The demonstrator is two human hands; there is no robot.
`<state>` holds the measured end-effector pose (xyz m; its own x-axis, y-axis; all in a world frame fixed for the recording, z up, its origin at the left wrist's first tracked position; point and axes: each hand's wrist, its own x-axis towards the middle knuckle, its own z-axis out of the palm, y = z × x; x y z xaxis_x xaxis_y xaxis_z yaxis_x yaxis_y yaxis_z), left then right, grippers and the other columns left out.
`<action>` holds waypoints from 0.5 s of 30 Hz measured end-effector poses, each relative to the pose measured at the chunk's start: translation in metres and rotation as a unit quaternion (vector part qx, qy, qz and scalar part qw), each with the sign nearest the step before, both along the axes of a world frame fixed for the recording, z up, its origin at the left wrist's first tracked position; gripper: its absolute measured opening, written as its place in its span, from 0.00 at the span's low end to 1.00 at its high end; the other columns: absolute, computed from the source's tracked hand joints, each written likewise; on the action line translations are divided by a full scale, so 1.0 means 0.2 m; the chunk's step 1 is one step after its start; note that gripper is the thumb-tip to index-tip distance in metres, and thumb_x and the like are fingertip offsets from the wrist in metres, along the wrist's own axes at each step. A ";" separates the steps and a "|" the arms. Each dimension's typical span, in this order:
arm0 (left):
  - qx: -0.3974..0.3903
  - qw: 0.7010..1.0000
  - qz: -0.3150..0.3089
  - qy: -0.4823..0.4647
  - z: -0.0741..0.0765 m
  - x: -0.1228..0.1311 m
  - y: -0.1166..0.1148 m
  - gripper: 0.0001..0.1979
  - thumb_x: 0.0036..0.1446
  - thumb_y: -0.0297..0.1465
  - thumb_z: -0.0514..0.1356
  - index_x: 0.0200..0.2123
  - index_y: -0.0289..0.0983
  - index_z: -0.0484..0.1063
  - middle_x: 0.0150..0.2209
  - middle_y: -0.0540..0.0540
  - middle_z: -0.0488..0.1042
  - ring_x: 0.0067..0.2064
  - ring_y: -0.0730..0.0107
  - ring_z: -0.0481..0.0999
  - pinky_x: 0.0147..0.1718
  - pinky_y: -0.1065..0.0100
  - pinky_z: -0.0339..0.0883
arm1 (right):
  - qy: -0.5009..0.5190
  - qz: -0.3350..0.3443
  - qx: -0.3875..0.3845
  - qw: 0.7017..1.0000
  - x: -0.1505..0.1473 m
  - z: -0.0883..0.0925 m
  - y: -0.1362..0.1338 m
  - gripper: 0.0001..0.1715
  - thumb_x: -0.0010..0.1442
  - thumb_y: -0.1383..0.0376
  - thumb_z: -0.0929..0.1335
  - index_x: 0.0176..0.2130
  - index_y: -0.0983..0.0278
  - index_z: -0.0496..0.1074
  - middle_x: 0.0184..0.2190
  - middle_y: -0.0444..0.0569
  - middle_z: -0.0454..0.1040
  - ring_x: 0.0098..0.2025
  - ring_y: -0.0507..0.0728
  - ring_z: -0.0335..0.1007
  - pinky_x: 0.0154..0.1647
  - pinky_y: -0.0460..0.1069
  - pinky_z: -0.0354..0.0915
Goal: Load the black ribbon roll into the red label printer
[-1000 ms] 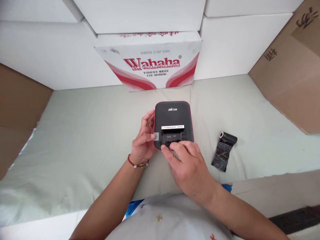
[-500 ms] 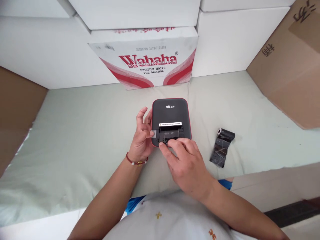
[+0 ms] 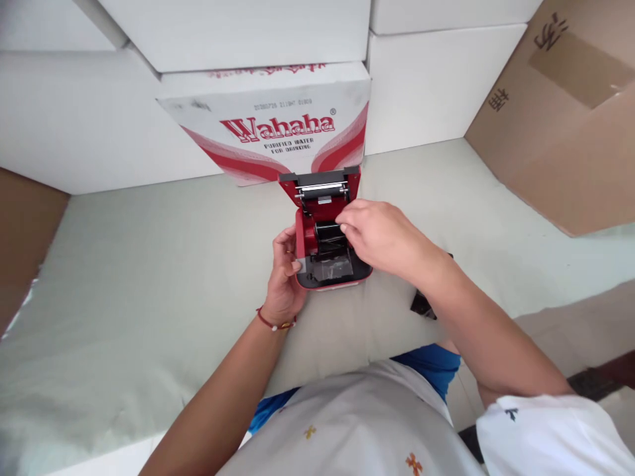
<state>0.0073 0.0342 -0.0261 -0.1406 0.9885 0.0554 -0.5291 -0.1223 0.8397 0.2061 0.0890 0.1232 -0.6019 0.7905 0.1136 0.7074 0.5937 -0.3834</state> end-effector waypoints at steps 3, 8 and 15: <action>-0.010 1.000 -0.010 -0.001 0.02 -0.01 0.00 0.36 0.48 0.47 0.79 0.59 0.50 0.76 0.71 0.46 0.71 0.75 0.49 0.67 0.74 0.51 0.63 | -0.176 0.000 -0.055 0.983 -0.15 0.00 0.11 0.20 0.72 0.73 0.63 0.49 0.66 0.84 0.49 0.58 0.87 0.50 0.64 0.83 0.50 0.55 0.72; -0.017 1.000 -0.009 -0.010 0.02 -0.02 0.00 0.35 0.46 0.46 0.80 0.57 0.49 0.77 0.70 0.47 0.72 0.75 0.50 0.67 0.75 0.52 0.62 | -0.267 -0.055 -0.083 0.959 -0.34 -0.03 0.15 0.16 0.71 0.72 0.66 0.49 0.67 0.84 0.48 0.63 0.87 0.48 0.65 0.84 0.44 0.52 0.70; -0.014 1.000 -0.013 0.004 0.02 -0.02 0.00 0.35 0.48 0.47 0.80 0.58 0.49 0.76 0.70 0.45 0.72 0.73 0.51 0.69 0.72 0.53 0.65 | -0.261 -0.107 -0.060 0.958 -0.33 0.03 0.02 0.15 0.71 0.68 0.68 0.53 0.67 0.81 0.51 0.66 0.85 0.47 0.66 0.84 0.42 0.52 0.71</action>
<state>0.0037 0.0349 -0.0230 -0.1145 0.9930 0.0295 -0.5255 -0.0858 0.8464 0.1404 0.0936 0.1294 -0.3755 0.8903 -0.2577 0.9215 0.3883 -0.0015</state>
